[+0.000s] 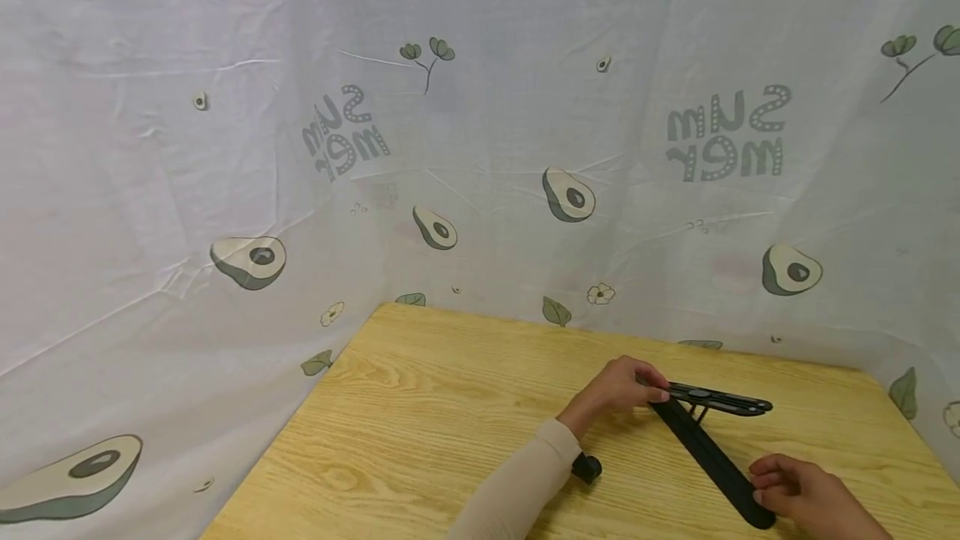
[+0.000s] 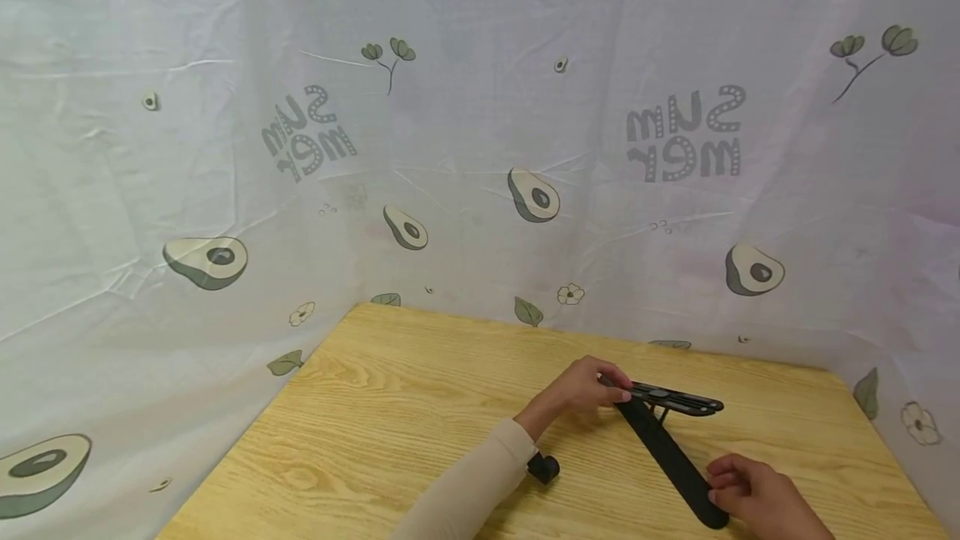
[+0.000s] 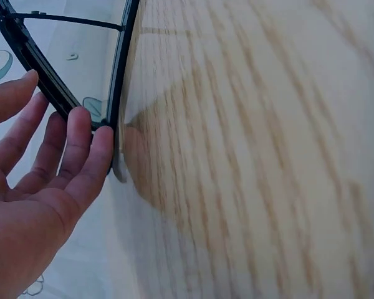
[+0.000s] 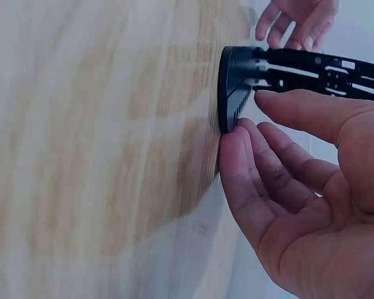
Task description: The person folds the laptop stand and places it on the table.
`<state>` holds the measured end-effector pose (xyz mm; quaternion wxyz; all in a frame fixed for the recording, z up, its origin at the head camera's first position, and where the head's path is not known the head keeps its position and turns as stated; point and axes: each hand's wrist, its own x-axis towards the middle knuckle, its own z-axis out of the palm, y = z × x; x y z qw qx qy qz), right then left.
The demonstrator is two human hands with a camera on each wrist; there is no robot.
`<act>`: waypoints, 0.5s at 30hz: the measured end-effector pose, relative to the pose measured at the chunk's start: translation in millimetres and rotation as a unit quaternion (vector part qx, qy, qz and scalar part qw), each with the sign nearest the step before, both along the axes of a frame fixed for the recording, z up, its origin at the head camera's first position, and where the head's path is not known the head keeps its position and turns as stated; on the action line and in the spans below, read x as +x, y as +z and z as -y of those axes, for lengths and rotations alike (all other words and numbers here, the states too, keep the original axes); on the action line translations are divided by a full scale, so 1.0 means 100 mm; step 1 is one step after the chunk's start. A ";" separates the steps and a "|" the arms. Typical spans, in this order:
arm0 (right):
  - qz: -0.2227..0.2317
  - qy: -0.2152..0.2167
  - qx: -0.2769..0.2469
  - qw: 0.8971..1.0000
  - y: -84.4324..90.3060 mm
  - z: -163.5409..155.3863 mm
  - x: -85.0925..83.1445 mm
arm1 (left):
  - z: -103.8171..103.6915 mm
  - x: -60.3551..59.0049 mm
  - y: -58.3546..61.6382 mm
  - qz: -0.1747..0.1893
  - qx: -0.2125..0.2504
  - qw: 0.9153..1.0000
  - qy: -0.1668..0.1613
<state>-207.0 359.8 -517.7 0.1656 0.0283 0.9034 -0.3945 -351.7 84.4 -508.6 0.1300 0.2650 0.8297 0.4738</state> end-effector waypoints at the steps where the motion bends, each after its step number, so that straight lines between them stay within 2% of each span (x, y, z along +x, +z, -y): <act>1: -0.003 -0.001 -0.001 1.000 0.00 0.02 0.01 | 0.00 0.00 0.00 0.002 0.004 1.000 0.001; 8: -0.010 -0.025 -0.011 1.000 -0.04 0.12 0.05 | 0.01 -0.04 -0.04 0.010 0.016 1.000 0.004; 15: -0.017 -0.022 -0.010 1.000 -0.09 0.17 0.08 | 0.02 -0.08 -0.08 -0.002 0.012 1.000 -0.009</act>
